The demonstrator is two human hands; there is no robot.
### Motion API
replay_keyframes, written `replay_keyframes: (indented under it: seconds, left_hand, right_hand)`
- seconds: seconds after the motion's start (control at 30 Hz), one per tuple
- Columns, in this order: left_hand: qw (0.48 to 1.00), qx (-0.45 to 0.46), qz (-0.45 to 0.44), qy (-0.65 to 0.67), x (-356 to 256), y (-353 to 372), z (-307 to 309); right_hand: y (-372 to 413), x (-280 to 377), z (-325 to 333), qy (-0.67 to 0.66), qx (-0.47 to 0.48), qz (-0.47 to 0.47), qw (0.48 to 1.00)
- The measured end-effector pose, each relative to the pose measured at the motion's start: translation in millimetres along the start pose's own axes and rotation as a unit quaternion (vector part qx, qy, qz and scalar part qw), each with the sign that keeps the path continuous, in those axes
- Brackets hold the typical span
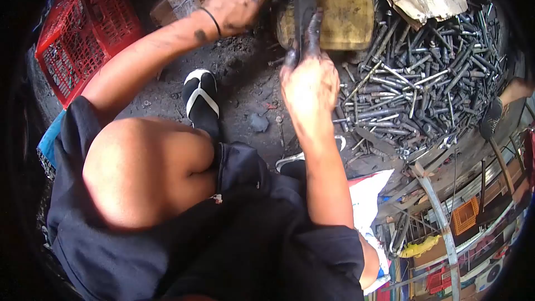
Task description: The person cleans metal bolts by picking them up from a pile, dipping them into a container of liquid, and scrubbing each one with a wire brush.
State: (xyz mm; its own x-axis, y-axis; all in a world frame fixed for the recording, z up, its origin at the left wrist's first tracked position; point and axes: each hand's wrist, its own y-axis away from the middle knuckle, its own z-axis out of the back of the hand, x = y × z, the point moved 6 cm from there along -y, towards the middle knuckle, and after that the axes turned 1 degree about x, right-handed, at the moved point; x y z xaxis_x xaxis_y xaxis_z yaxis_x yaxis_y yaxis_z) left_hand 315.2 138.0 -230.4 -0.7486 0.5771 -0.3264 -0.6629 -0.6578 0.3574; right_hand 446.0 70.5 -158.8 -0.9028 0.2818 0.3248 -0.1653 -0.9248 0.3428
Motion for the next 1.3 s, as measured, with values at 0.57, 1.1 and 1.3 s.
replay_keyframes:
  seconds: [0.57, 1.1, 1.3]
  left_hand:
    - [0.994, -0.102, 0.019, 0.015, 14.4, 0.6, 11.9]
    - [0.999, -0.037, -0.013, -0.024, -3.4, 2.3, 9.8]
    - [0.995, -0.062, -0.020, -0.076, -3.2, -1.2, -2.1]
  right_hand:
    - [-121.4, -69.2, 52.5, -0.055, -0.154, 0.035, 0.986]
    - [-64.8, 18.2, 20.5, 0.036, -0.054, 0.122, 0.990]
    - [-9.7, 5.8, -11.3, 0.154, -0.201, 0.095, 0.963]
